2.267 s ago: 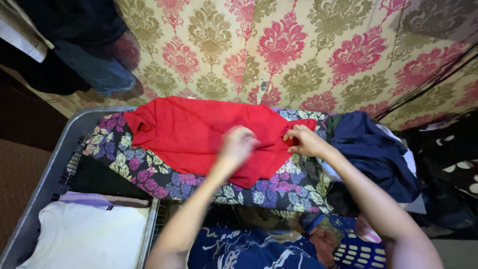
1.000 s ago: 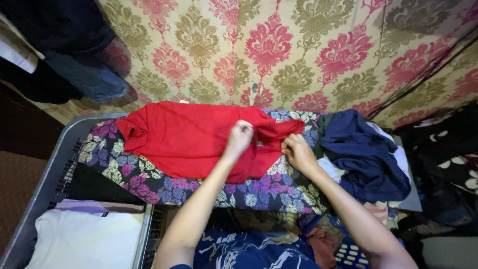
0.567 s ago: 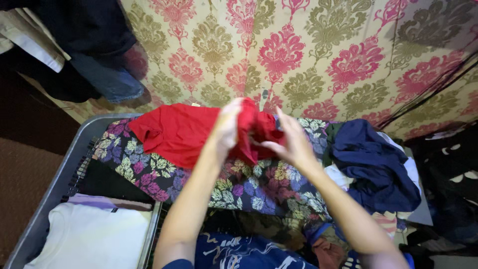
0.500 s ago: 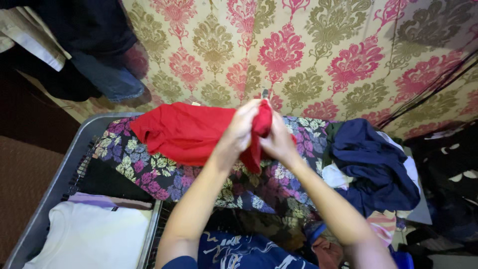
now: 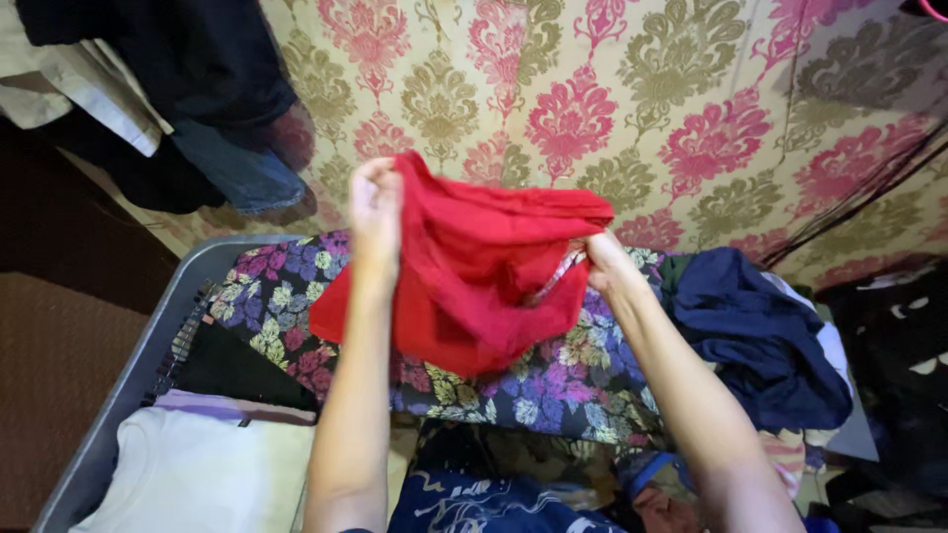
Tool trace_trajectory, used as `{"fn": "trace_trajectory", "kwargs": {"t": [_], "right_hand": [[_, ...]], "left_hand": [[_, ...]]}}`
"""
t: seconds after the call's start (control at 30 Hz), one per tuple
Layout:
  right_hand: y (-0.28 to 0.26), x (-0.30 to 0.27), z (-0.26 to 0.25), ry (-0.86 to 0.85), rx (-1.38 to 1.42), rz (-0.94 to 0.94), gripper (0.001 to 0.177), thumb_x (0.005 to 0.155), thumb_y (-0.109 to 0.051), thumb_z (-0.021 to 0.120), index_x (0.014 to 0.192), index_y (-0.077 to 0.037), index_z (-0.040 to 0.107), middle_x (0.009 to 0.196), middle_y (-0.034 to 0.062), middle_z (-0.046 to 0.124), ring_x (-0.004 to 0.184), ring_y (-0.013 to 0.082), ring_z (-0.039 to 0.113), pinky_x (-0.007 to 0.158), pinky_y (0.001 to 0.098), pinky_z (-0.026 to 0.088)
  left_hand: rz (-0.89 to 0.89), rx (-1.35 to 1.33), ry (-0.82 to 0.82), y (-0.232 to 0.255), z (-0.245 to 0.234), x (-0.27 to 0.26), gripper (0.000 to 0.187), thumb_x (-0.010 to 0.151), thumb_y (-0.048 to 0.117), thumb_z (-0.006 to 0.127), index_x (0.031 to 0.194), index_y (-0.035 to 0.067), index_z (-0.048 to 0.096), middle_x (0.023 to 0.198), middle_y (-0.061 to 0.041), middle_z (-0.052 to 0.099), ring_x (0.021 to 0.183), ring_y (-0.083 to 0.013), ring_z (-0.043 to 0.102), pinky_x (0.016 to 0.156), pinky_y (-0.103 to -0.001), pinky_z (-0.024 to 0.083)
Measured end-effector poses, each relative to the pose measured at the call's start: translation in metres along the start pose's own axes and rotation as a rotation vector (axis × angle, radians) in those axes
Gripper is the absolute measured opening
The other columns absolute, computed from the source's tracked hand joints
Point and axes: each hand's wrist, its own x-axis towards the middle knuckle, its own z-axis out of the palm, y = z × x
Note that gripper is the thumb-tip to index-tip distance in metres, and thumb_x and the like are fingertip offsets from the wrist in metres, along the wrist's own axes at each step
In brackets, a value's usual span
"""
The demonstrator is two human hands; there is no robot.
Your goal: The person folds several garments one by one on a floral-patterned ironing board. They handle a red shirt, black shorts with pink and white trim, a white shirt, and a red shirt, smoothing and folding each before placing them into a gray laundry basket.
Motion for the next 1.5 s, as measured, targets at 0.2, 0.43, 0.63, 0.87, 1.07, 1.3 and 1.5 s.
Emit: {"fn": "trace_trajectory", "kwargs": {"t": [0.2,0.43,0.63,0.87,1.07,1.3,1.5], "right_hand": [[-0.047,-0.04,0.043,0.004,-0.245,-0.119,0.014,0.102,-0.012,0.069,0.09,-0.01,0.064,0.082,0.0007,0.063,0.07,0.0129,0.058,0.06,0.0327,0.046],[-0.166,-0.096,-0.003,0.148,-0.109,-0.082,0.018,0.086,-0.004,0.067,0.103,-0.008,0.07,0.094,0.0059,0.074,0.082,0.0184,0.072,0.077,0.0366,0.061],[-0.154,-0.097,-0.001,0.062,-0.065,-0.069,0.023,0.088,-0.004,0.064,0.11,-0.006,0.068,0.099,0.0047,0.074,0.086,0.0168,0.071,0.081,0.0342,0.059],[-0.167,-0.112,0.008,0.045,-0.369,-0.119,0.029,0.08,-0.005,0.068,0.109,-0.007,0.067,0.095,0.0006,0.073,0.083,0.0113,0.069,0.074,0.0281,0.057],[-0.222,-0.155,-0.023,-0.013,-0.583,0.01,0.042,0.085,-0.01,0.083,0.124,0.0,0.071,0.084,0.0032,0.063,0.063,0.0099,0.045,0.053,0.0272,0.035],[-0.19,-0.161,0.045,0.332,-1.417,-1.197,0.035,0.081,0.001,0.071,0.116,-0.003,0.068,0.099,0.0136,0.071,0.091,0.027,0.066,0.084,0.0351,0.054],[-0.054,-0.11,0.065,-0.111,-0.97,-0.503,0.017,0.09,-0.008,0.063,0.102,0.002,0.071,0.083,0.0103,0.075,0.078,0.0171,0.068,0.072,0.0332,0.055]], "left_hand": [[0.25,0.598,-0.456,-0.051,0.067,-0.062,0.097,0.067,0.025,0.089,0.147,-0.001,0.041,0.125,-0.027,0.062,0.114,-0.0437,0.059,0.094,-0.049,0.047],[0.295,0.895,-0.053,-0.074,-0.001,0.002,0.021,0.088,0.004,0.057,0.08,0.005,0.077,0.09,-0.019,0.07,0.088,-0.0363,0.067,0.082,-0.047,0.053],[0.277,0.385,-0.34,-0.051,0.061,-0.048,0.032,0.084,0.03,0.082,0.105,0.007,0.075,0.108,-0.014,0.075,0.108,-0.0284,0.07,0.096,-0.041,0.053],[0.42,0.401,-0.494,-0.04,0.136,-0.074,0.027,0.087,0.011,0.066,0.113,0.002,0.07,0.108,-0.019,0.07,0.105,-0.0359,0.066,0.094,-0.044,0.053],[0.555,0.565,-0.308,-0.014,0.085,-0.003,0.018,0.088,-0.003,0.056,0.099,0.004,0.069,0.097,-0.017,0.066,0.096,-0.0381,0.066,0.086,-0.047,0.053],[0.277,0.314,-0.259,0.022,0.123,-0.015,0.021,0.093,0.002,0.049,0.106,0.003,0.066,0.095,-0.02,0.072,0.091,-0.0368,0.073,0.081,-0.045,0.057],[0.342,0.337,-0.337,0.038,0.147,-0.061,0.018,0.094,0.005,0.054,0.107,0.004,0.066,0.092,-0.021,0.071,0.088,-0.04,0.072,0.078,-0.047,0.056]]}}
